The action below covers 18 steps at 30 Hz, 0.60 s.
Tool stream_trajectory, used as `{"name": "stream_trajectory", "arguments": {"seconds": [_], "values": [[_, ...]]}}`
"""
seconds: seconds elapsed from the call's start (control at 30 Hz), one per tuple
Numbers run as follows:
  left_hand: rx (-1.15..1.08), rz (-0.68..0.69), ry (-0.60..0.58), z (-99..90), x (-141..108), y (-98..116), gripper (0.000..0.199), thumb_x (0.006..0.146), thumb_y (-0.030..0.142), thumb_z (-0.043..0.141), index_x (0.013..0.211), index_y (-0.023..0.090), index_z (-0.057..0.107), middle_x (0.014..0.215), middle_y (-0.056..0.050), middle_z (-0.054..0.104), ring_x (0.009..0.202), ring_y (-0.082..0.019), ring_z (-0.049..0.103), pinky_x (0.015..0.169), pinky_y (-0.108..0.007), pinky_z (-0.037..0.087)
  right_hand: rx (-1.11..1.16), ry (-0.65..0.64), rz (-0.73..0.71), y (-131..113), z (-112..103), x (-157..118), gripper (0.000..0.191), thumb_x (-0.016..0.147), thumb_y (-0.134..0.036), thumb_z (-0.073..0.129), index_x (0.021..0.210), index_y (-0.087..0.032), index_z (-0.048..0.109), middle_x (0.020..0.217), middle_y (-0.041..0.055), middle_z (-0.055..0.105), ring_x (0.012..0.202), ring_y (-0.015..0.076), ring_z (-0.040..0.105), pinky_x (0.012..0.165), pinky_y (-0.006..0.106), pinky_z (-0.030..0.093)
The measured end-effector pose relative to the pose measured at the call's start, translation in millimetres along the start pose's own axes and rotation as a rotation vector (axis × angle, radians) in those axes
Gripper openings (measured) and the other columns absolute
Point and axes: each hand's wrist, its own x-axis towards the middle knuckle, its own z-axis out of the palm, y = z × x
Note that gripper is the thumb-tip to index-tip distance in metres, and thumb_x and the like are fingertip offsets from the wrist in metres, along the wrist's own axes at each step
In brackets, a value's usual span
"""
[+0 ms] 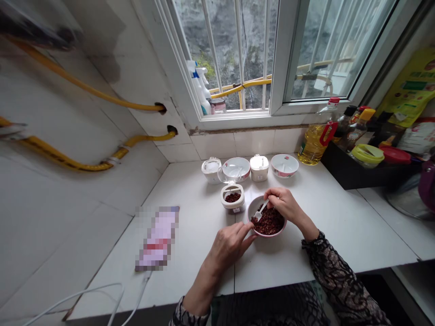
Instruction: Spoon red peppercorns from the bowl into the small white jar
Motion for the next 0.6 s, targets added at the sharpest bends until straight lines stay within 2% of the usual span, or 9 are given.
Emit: {"name": "stream_trajectory", "arguments": {"seconds": [0.1,0.23,0.3,0.4,0.5,0.6], "values": [[0.013,-0.001,-0.001,-0.9,0.8,0.7,0.017,0.103,0.032,0.047,0.105,0.018,0.058,0.071,0.000,0.063,0.057,-0.013,0.061,0.052,-0.022,0.046,0.005,0.029,0.003,0.6,-2.8,0.7,0.021,0.075,-0.011,0.044,0.069,-0.020,0.062,0.053,-0.0032,0.063,0.053,0.0146,0.059,0.062,0.026,0.047],[0.019,0.003,0.006,-1.2,1.3,1.0,0.020,0.104,0.033,0.044,0.106,0.018,0.057,0.071,0.000,0.063,0.057,-0.013,0.061,0.052,-0.022,0.046,-0.121,0.043,-0.072,-0.1,-2.9,1.7,0.022,0.076,-0.011,0.044,0.067,-0.020,0.062,0.051,-0.0036,0.062,0.054,0.0148,0.058,0.085,0.035,0.046],[0.016,0.003,0.012,-1.2,1.4,1.2,0.020,0.104,0.033,0.044,0.106,0.018,0.057,0.071,0.000,0.063,0.057,-0.014,0.061,0.052,-0.023,0.046,-0.145,0.046,-0.083,-0.5,-2.3,1.8,0.022,0.076,-0.012,0.044,0.066,-0.021,0.062,0.050,-0.0035,0.062,0.055,0.0152,0.058,0.089,0.037,0.044],[0.007,0.002,0.011,-1.6,1.6,1.6,0.018,0.103,0.031,0.045,0.106,0.018,0.057,0.072,0.000,0.064,0.057,-0.015,0.062,0.051,-0.023,0.046,-0.086,0.039,-0.048,-0.4,-1.7,1.4,0.021,0.075,-0.014,0.044,0.066,-0.021,0.062,0.050,-0.0028,0.062,0.055,0.0155,0.058,0.080,0.033,0.046],[0.002,0.005,0.008,-2.2,2.3,1.8,0.017,0.103,0.031,0.045,0.106,0.018,0.057,0.073,-0.001,0.064,0.058,-0.014,0.062,0.052,-0.023,0.046,0.058,0.024,0.062,0.4,-1.4,1.2,0.019,0.072,-0.016,0.045,0.067,-0.020,0.062,0.051,-0.0023,0.062,0.052,0.0152,0.058,0.063,0.028,0.046],[0.011,0.013,0.020,-2.0,3.1,1.6,0.020,0.105,0.033,0.042,0.105,0.018,0.056,0.072,-0.001,0.065,0.058,-0.014,0.063,0.051,-0.024,0.046,0.204,0.021,0.177,1.4,-2.2,2.5,0.016,0.070,-0.020,0.047,0.067,-0.020,0.063,0.050,-0.0024,0.061,0.051,0.0148,0.057,0.057,0.026,0.045]]}}
